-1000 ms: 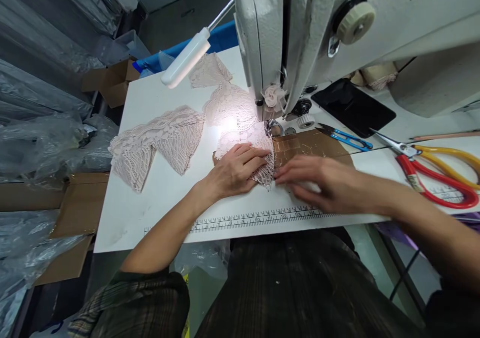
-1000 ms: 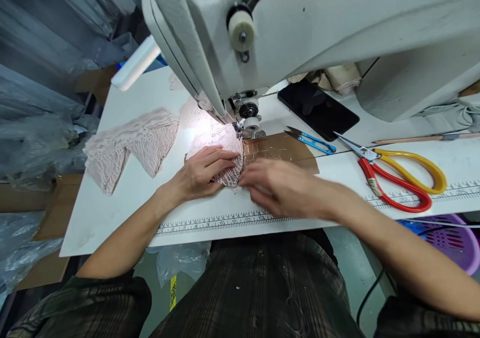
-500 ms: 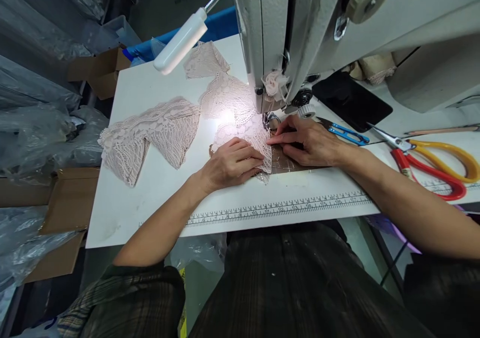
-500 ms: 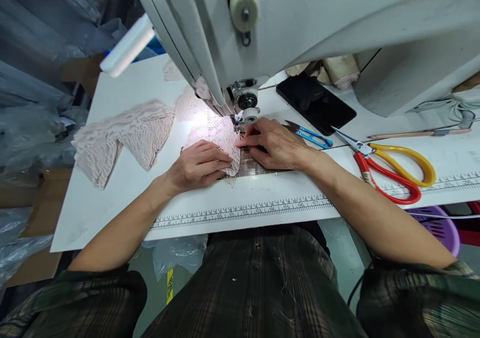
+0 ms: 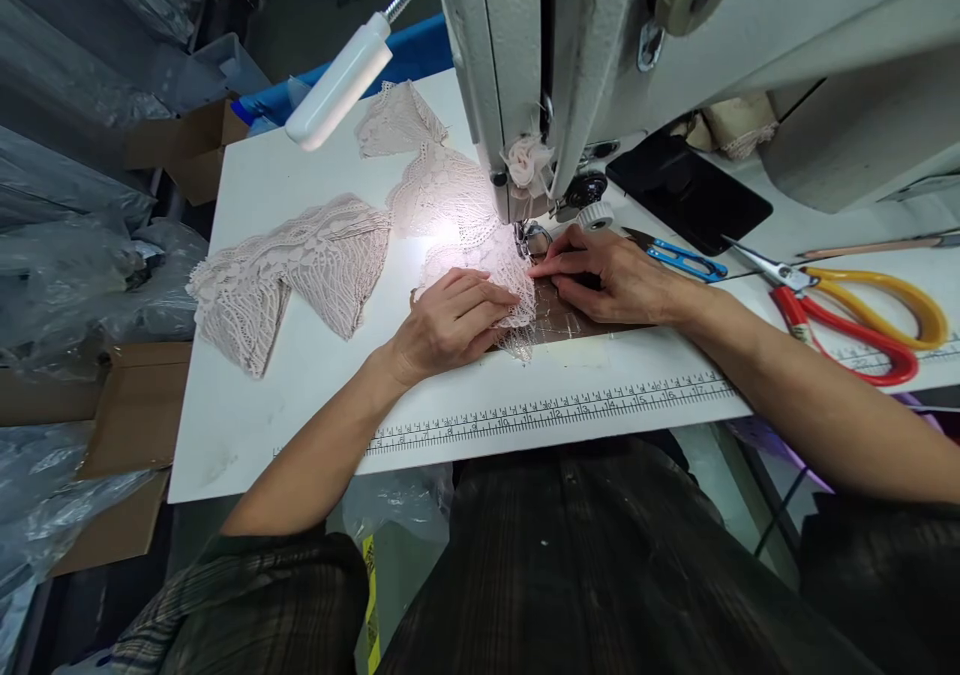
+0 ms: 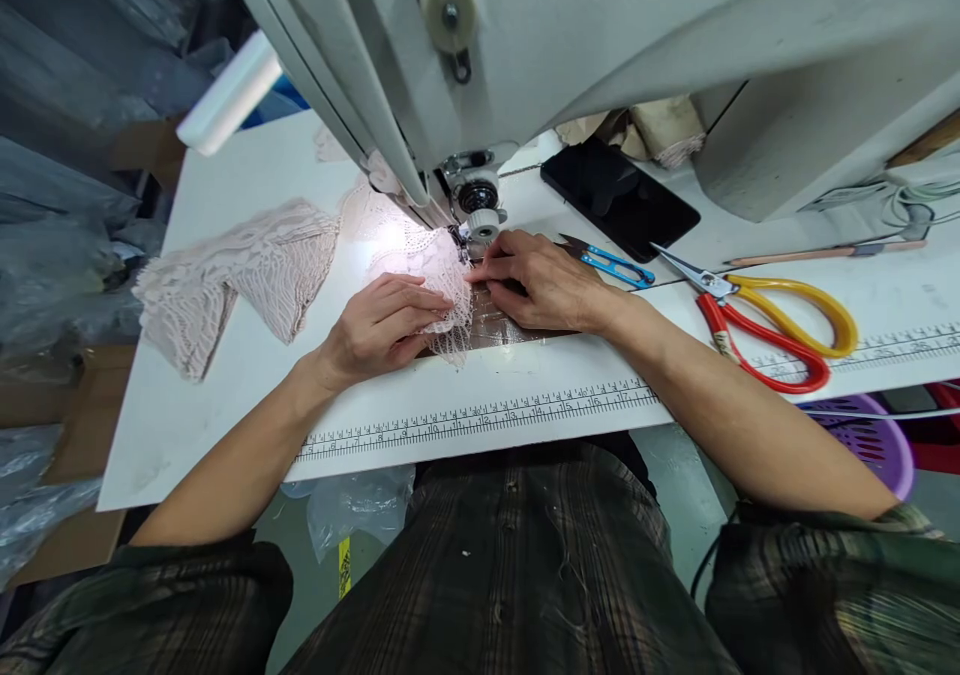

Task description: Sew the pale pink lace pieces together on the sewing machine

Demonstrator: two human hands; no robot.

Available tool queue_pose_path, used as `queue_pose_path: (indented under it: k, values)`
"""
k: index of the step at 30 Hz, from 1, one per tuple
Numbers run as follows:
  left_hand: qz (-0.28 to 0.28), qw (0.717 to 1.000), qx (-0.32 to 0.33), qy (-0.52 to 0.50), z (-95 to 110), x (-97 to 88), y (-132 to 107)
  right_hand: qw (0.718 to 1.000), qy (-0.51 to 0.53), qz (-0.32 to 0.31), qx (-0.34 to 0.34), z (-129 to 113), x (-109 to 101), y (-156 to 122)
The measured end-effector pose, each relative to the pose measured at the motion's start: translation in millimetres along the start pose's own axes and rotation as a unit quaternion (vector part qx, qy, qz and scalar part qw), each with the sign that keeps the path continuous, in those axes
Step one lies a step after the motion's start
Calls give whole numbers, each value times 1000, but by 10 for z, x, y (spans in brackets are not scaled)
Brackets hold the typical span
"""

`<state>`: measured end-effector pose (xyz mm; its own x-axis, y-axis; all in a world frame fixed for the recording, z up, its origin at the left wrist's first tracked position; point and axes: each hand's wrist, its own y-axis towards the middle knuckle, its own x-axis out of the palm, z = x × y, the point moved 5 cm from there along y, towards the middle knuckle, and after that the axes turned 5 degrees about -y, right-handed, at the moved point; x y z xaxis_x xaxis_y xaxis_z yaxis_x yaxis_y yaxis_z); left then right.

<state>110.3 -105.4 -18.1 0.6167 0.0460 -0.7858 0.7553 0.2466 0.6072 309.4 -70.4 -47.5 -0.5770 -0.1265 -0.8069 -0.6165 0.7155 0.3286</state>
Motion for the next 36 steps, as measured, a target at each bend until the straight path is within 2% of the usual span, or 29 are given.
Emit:
queue_pose_path:
  k: [3, 10, 13, 17, 22, 26, 32, 36]
  values:
    - [-24, 1000, 3, -14, 6, 33, -9, 1000, -11, -2, -10, -22, -3, -1]
    - [-38, 999, 15, -8, 17, 69, -24, 999, -30, -7, -19, -30, 13, -9]
    - [-39, 999, 20, 14, 60, 80, -6, 999, -39, -4, -16, -18, 10, -14]
    - [-43, 996, 26, 70, 137, 86, 45, 998, -42, 1, -52, -67, -12, -27]
    - [-87, 994, 37, 62, 108, 98, 105, 997, -58, -23, -54, -105, -26, -35]
    - [-98, 995, 5, 19, 32, 96, 109, 996, -70, -18, -53, -113, -27, -36]
    - [-114, 993, -33, 11, 20, 98, 63, 994, -94, 6, -54, -146, -32, -42]
    - [-103, 994, -44, -7, 12, 81, 54, 991, -126, -5, -44, -173, -33, -41]
